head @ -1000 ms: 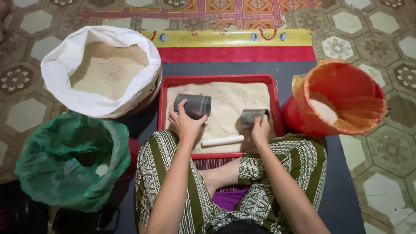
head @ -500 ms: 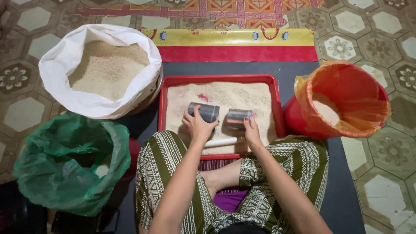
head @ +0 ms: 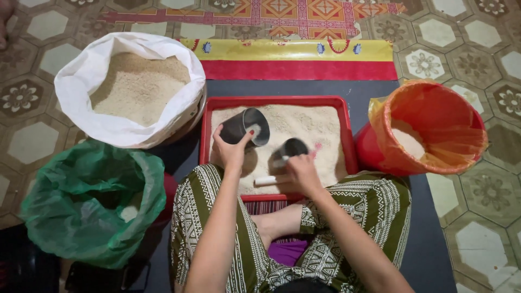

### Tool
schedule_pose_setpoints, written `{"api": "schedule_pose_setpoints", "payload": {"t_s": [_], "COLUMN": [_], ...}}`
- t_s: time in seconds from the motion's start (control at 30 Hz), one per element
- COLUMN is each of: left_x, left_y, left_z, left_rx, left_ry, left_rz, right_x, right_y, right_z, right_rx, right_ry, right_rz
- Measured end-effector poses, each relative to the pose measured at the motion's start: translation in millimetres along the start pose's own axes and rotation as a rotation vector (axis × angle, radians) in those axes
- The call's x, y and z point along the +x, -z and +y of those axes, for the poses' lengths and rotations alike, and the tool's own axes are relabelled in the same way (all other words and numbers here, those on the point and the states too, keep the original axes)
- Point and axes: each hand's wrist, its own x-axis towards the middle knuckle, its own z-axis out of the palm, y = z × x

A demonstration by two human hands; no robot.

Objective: Measuring and transferring grain from a large white bag into a red tray and a red bucket using metal cups.

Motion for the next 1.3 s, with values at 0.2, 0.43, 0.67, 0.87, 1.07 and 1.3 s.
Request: {"api": "schedule_pose_setpoints", "payload": {"t_s": [0.2, 0.43, 0.67, 0.87, 1.07, 1.3], "left_x": [5, -7, -12, -8, -19, -23], "left_y": [-7, -24, -25, -28, -18, -17], "left_z": [-10, -17, -16, -21, -5, -2], "left_rx": [0.020, 0.108, 0.235, 0.314, 0.336, 0.444], "left_ry": [-0.306, -0.580, -0.720, -0.998, -1.207, -1.373], "left_rz": [-0.006, -0.112, -0.221, -0.199, -0.174, -0.156], "right_x": [22, 2, -16, -19, -22, -31], "right_y": [-27, 3, 16, 7, -4, -27], "right_z": [-3, -32, -50, -48, -36, -21], "right_rx": [-0.271, -0.220, -0.082, -0.161, -0.235, -0.348], "right_ry": [0.326, 0.288, 0.135, 0.174, 0.102, 0.122], "right_rz": [-0.015, 0.022, -0.009, -0.251, -0.374, -0.372]}}
